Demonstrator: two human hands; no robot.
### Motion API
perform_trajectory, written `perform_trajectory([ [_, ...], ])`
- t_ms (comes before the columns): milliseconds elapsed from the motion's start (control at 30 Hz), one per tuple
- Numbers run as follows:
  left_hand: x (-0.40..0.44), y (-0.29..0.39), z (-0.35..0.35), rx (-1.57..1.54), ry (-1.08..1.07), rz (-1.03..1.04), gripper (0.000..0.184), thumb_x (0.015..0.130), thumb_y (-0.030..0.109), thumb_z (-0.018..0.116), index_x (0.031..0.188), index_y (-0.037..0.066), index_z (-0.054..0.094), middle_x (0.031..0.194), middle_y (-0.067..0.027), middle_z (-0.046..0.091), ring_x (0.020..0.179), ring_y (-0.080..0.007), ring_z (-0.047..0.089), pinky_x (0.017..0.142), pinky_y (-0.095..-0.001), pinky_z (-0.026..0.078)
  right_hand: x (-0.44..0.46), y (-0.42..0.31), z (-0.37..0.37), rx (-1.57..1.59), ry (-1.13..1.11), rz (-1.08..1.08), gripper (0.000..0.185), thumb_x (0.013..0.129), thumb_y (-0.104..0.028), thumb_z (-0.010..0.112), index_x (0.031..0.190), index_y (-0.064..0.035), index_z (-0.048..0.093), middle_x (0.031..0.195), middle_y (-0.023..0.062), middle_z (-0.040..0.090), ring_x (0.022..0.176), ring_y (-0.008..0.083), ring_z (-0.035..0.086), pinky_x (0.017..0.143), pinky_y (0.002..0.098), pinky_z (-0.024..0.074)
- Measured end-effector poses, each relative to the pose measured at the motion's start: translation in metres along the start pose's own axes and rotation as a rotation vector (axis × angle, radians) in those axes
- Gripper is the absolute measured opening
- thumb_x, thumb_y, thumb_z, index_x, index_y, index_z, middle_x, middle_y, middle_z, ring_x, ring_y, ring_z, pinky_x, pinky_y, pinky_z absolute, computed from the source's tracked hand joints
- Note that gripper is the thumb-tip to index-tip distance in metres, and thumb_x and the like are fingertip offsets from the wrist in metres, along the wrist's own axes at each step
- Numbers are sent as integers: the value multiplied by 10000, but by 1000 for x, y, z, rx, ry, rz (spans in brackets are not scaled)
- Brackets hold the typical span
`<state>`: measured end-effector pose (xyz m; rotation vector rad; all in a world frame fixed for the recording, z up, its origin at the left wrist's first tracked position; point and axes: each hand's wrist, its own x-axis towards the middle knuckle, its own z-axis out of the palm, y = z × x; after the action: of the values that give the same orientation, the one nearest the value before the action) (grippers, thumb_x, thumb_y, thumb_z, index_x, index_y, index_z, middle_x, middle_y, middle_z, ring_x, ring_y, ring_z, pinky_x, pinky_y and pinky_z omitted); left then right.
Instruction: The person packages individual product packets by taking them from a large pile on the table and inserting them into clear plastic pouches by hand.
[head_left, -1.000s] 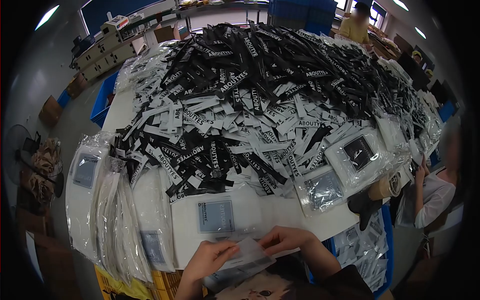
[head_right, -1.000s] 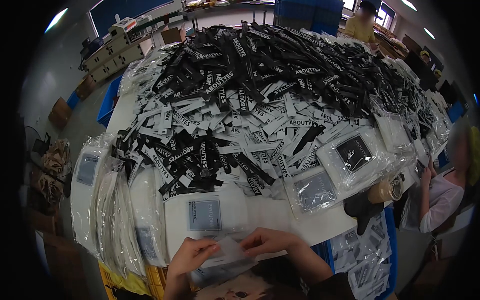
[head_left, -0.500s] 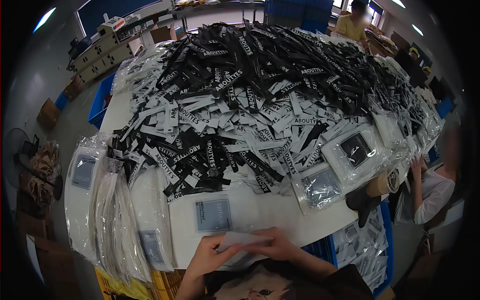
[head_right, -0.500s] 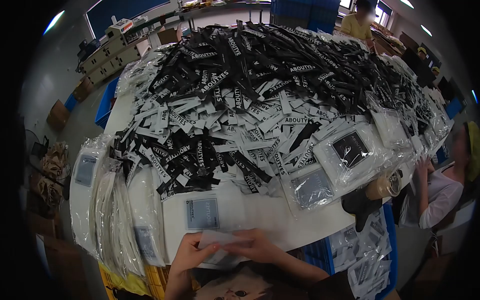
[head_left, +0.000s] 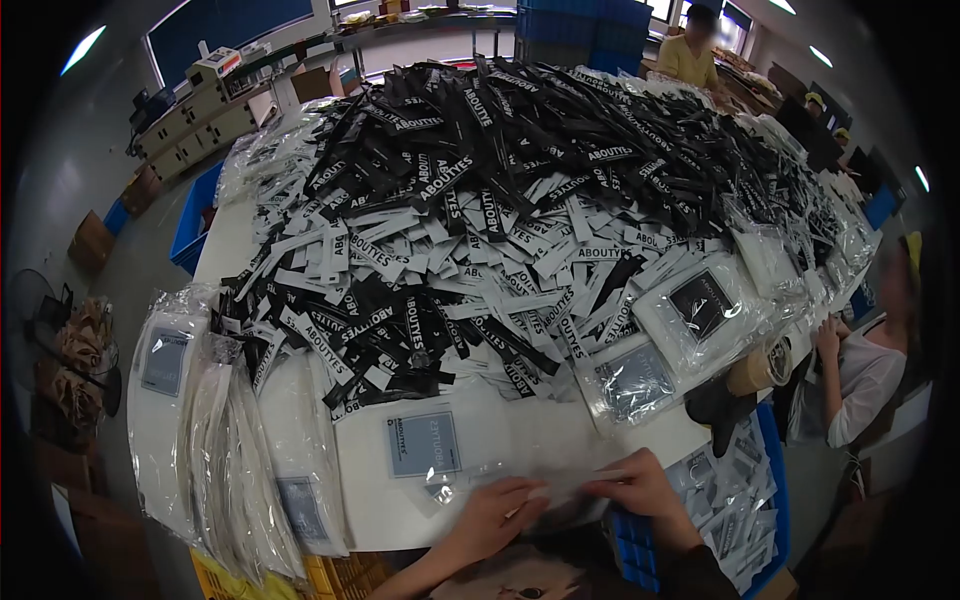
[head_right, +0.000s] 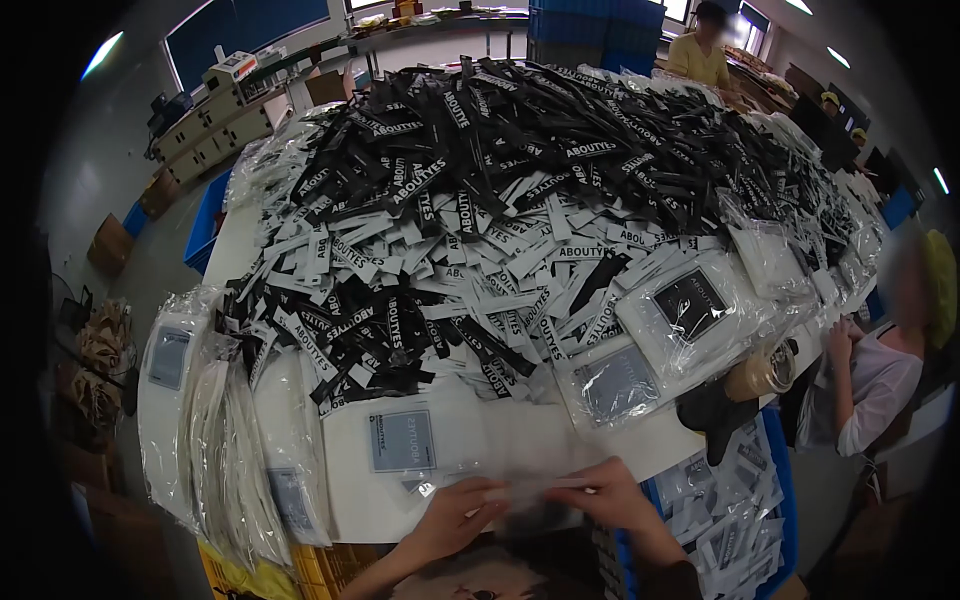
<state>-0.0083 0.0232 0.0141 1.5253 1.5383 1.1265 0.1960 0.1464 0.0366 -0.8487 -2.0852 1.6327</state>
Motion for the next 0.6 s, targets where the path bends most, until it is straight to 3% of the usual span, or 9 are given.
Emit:
perform_trajectory([
  [67, 4, -2, 0, -42, 45, 121, 248, 789, 129, 639, 1015, 35, 598, 921, -103, 608, 876, -285, 579, 710, -310, 475, -21, -21, -38, -114, 123, 147, 66, 716, -29, 688, 775, 1, 697, 704, 99, 673, 630, 119, 634, 576, 216, 472],
  [133, 1, -18, -8, 215, 238, 52, 344, 747, 153, 677, 1062, 53, 581, 1084, -103, 570, 999, -291, 541, 813, -348, 455, -48, -31, -83, -306, -79, 311, 231, 743, -143, 697, 949, -42, 674, 738, 100, 670, 653, 134, 637, 590, 255, 476],
  [167, -3, -35, -10, 318, 266, 60, 444, 697, 193, 722, 1086, 47, 566, 1176, -111, 531, 1062, -308, 513, 878, -395, 415, -51, -40, -84, -309, -72, 316, 231, 743, -143, 697, 949, -42, 674, 738, 100, 670, 653, 134, 637, 590, 255, 476],
  [233, -2, -39, -14, 425, 311, 60, 464, 688, 218, 731, 1082, 37, 565, 1185, -126, 526, 1084, -313, 504, 898, -416, 394, -52, -54, -81, -1031, -208, 486, 388, 748, -229, 684, 1085, -53, 604, 798, 133, 661, 741, 249, 646, 680, 323, 491],
  [267, -1, -40, -13, 538, 361, 53, 486, 678, 242, 739, 1077, 27, 564, 1195, -141, 522, 1106, -317, 495, 919, -436, 373, -43, -57, -78, -998, -233, 511, 464, 759, -287, 660, 1143, -54, 544, 891, 166, 639, 848, 327, 604, 762, 380, 476],
  [300, -2, -44, -11, 536, 363, 56, 486, 678, 242, 739, 1077, 27, 564, 1195, -141, 522, 1106, -317, 495, 919, -436, 373, -31, -54, -73, -1001, -230, 511, 464, 759, -287, 660, 1143, -54, 544, 891, 166, 639, 848, 327, 604, 762, 380, 476],
  [367, -6, -56, -3, 604, 353, 68, 516, 662, 286, 749, 1064, 18, 568, 1179, -159, 529, 1129, -316, 485, 932, -442, 359, 2, -38, -58, -620, -204, 22, 420, 741, -223, 694, 1106, -51, 576, 945, 136, 647, 838, 273, 633, 692, 311, 499],
  [500, -9, -62, -1, 637, 365, 87, 518, 662, 309, 747, 1055, 20, 573, 1173, -154, 537, 1122, -306, 493, 923, -433, 369, 107, -22, -8, -426, 54, -248, 415, 740, -168, 697, 1108, -36, 556, 947, 128, 618, 820, 306, 589, 724, 350, 475],
  [600, -11, -64, -2, 593, 368, 89, 515, 662, 312, 748, 1050, 20, 575, 1174, -146, 538, 1119, -296, 496, 920, -432, 372, 181, 23, 34, -645, 356, -478, 425, 738, -173, 662, 1092, 22, 530, 938, 190, 593, 844, 347, 565, 757, 389, 458],
])
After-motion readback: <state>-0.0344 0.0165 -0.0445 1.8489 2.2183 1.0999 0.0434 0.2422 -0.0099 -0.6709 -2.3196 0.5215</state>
